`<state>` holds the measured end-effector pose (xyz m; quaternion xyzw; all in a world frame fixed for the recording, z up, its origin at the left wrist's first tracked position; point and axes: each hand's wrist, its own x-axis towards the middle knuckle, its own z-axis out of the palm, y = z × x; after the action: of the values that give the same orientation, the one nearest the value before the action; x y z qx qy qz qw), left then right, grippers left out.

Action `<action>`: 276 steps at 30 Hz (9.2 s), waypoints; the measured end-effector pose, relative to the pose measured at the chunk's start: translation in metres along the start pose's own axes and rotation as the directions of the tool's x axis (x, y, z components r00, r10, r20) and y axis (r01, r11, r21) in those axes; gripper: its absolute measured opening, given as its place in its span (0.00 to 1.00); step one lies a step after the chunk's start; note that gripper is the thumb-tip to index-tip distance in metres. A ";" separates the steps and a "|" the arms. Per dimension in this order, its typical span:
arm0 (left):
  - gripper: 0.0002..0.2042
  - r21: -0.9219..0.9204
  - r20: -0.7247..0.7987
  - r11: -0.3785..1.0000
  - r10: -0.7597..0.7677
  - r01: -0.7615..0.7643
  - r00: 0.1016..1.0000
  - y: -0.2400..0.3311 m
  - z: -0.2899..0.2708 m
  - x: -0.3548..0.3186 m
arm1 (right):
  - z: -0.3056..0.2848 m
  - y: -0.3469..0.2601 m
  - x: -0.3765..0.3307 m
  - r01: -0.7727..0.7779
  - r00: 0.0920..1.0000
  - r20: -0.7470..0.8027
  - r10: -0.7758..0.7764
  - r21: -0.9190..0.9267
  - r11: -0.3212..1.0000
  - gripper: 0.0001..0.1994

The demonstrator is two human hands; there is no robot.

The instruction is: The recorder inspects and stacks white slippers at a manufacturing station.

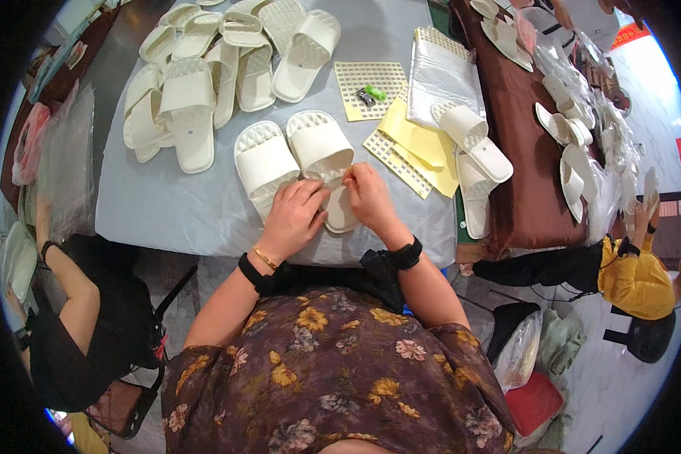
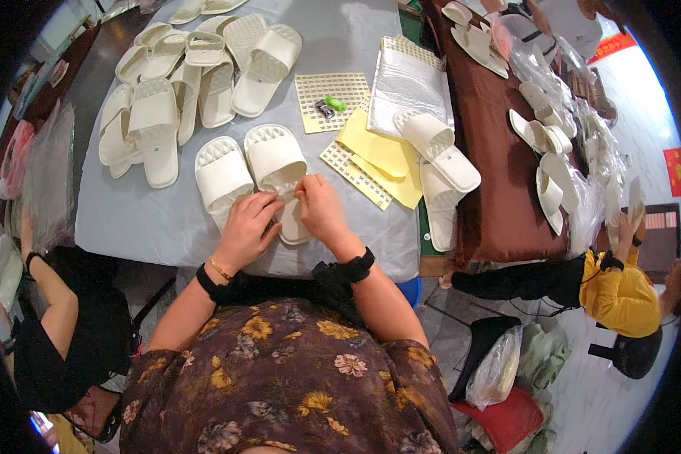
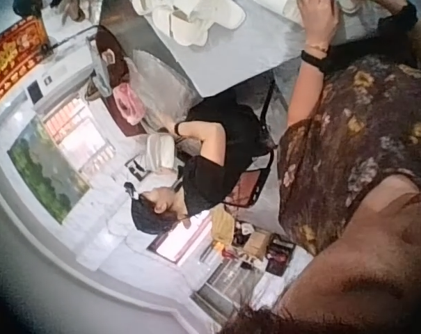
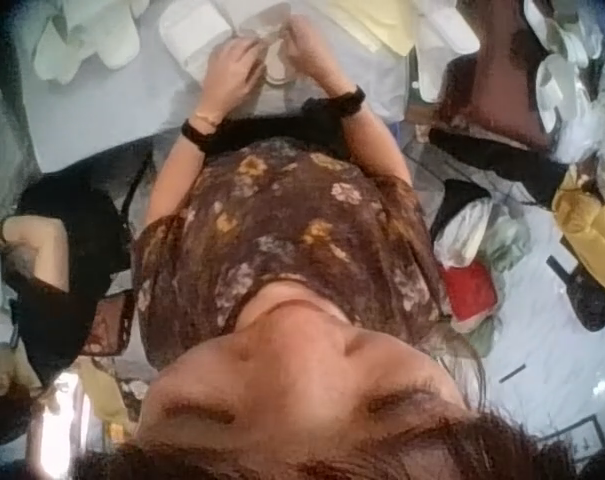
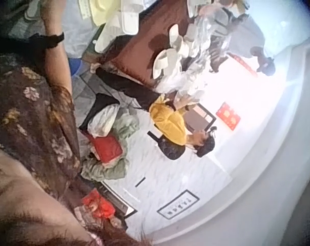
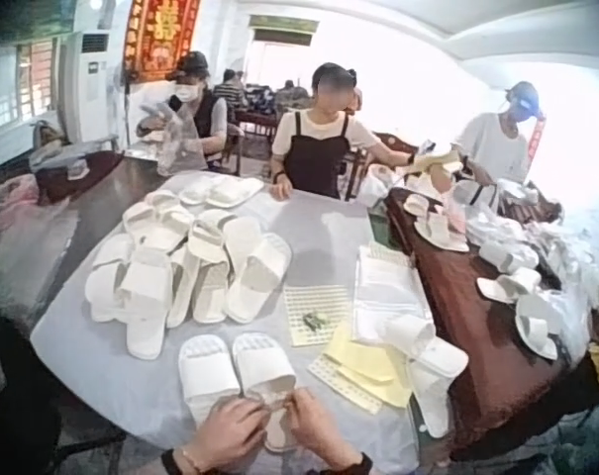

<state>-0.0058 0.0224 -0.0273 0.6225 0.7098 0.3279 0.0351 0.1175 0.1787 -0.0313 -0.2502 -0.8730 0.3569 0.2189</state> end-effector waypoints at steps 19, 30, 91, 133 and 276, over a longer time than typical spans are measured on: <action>0.19 -0.032 0.018 0.999 -0.022 0.022 1.000 0.000 -0.001 -0.003 | 0.000 -0.015 0.012 0.171 0.972 0.215 -0.095 -0.369 0.913 0.05; 0.20 -0.012 0.004 1.000 0.006 -0.006 1.000 -0.004 -0.001 0.006 | -0.001 -0.009 0.021 0.008 0.995 0.100 0.013 -0.208 0.978 0.07; 0.23 0.173 -0.190 0.935 -0.276 0.309 0.942 -0.089 -0.068 0.028 | -0.223 0.093 -0.055 -0.185 0.790 -0.576 0.207 0.098 0.978 0.06; 0.22 0.067 -0.314 0.931 -0.321 0.358 0.894 -0.019 0.008 -0.052 | -0.429 0.037 -0.037 0.323 0.710 -0.625 0.324 0.698 0.639 0.04; 0.19 -0.003 -0.010 0.997 -0.081 0.081 0.997 0.011 -0.006 -0.006 | 0.003 -0.012 0.001 -0.067 0.998 -0.005 0.067 -0.202 0.977 0.10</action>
<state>0.0024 0.0148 -0.0185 0.5917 0.7341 0.3300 0.0456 0.1118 0.1708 -0.0242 -0.3001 -0.8959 0.2739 0.1795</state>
